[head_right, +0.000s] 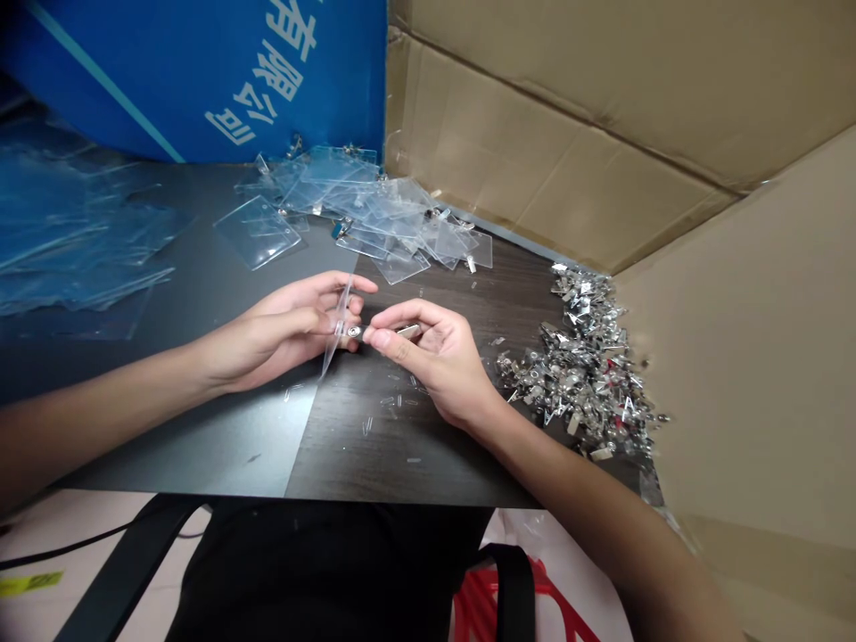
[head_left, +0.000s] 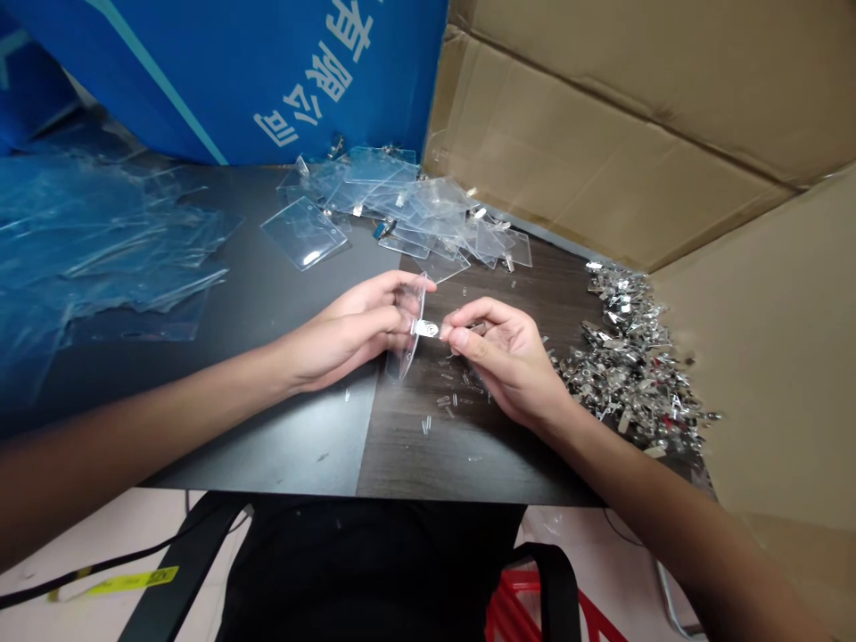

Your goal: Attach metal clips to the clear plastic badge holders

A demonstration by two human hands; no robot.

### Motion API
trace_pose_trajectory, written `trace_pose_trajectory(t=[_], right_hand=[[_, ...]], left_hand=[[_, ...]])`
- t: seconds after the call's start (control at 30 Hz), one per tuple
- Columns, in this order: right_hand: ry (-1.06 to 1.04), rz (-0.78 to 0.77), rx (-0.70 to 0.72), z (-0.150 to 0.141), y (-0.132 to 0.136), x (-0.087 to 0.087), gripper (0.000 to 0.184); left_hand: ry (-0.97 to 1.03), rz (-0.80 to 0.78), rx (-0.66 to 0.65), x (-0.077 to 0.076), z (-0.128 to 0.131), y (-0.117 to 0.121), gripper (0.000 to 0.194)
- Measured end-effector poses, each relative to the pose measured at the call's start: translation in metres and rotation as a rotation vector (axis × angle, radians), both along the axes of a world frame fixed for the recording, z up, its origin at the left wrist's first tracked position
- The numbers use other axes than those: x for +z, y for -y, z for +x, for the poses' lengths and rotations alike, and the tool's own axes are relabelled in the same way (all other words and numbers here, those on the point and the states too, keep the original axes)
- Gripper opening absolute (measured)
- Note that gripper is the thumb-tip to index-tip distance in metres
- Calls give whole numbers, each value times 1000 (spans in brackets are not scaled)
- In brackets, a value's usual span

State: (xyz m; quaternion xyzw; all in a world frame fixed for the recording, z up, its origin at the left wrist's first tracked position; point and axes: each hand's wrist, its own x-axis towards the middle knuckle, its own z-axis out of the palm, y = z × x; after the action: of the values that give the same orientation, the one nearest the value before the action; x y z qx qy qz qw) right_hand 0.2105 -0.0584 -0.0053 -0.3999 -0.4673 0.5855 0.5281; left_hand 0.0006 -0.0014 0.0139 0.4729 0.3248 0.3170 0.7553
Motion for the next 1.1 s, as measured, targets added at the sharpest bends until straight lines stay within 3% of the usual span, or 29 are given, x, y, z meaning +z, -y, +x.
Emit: trace_pose_trajectory(t=[0.17,0.33,0.47,0.73,1.1], right_hand=[[29,-47,43,-3,0,1,36],[106,-116,18,-4,0,1,39],[140,-130,22,-4,0,2,36],[-11,-114,81,-3,1,2,29],[11,-19,11,-4,3,-2,29]], left_hand=[[20,28,-64,-3,-1,2,56],[32,191,-114,-11,-5,-1,59],[27,280,-85,-12,-7,-6,58],[12,288,25,-13,-8,-12,61],[-106,437,94,-13,-6,-13,60]])
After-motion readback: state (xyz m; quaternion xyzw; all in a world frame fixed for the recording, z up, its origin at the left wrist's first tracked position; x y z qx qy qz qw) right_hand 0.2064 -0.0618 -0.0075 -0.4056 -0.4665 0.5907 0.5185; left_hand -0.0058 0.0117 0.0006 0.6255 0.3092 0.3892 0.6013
